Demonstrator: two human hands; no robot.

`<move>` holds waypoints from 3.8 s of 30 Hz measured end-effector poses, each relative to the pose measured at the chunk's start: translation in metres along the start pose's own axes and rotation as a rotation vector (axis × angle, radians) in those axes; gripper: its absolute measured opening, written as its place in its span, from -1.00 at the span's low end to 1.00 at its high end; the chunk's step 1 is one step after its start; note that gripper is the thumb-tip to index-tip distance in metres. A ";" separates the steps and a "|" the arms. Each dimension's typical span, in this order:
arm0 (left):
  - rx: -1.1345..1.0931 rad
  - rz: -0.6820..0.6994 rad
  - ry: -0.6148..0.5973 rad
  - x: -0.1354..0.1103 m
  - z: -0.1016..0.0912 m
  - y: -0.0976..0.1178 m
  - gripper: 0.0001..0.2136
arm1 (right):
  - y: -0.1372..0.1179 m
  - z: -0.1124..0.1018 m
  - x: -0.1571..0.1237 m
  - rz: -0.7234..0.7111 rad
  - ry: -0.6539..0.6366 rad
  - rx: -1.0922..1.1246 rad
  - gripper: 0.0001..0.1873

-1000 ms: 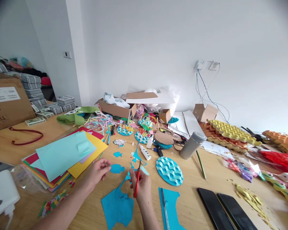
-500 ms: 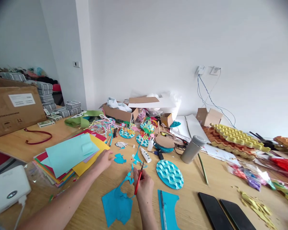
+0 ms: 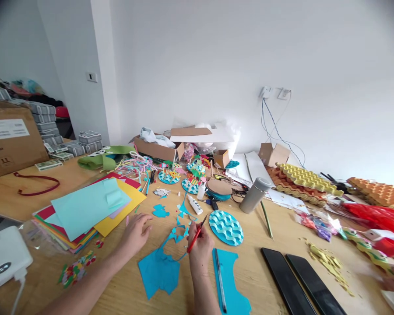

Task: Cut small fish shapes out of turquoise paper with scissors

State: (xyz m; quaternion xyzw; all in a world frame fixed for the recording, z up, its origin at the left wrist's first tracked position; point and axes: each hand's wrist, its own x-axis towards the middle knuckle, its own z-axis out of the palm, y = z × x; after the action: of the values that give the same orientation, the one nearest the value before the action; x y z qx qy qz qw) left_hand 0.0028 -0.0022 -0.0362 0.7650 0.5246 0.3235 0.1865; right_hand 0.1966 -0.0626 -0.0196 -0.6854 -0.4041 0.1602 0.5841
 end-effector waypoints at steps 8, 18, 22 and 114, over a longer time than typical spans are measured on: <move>-0.160 0.010 0.144 -0.002 0.002 -0.003 -0.74 | -0.003 -0.002 0.000 -0.011 0.092 -0.078 -0.47; -0.418 0.022 0.065 -0.007 0.014 0.013 -0.76 | -0.015 -0.013 0.006 0.034 0.212 -0.134 -0.53; -0.417 -0.028 0.008 -0.006 0.015 0.005 -0.75 | -0.012 -0.015 0.013 0.046 0.002 -0.066 -0.54; -1.150 -0.540 -0.197 -0.008 0.000 0.023 -0.63 | -0.009 0.016 -0.008 -0.075 -0.277 0.143 -0.66</move>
State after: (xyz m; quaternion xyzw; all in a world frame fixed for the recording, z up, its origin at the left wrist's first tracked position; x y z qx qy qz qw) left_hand 0.0162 -0.0181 -0.0239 0.4102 0.4219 0.4230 0.6890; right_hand 0.1777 -0.0582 -0.0178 -0.5979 -0.4938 0.2595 0.5757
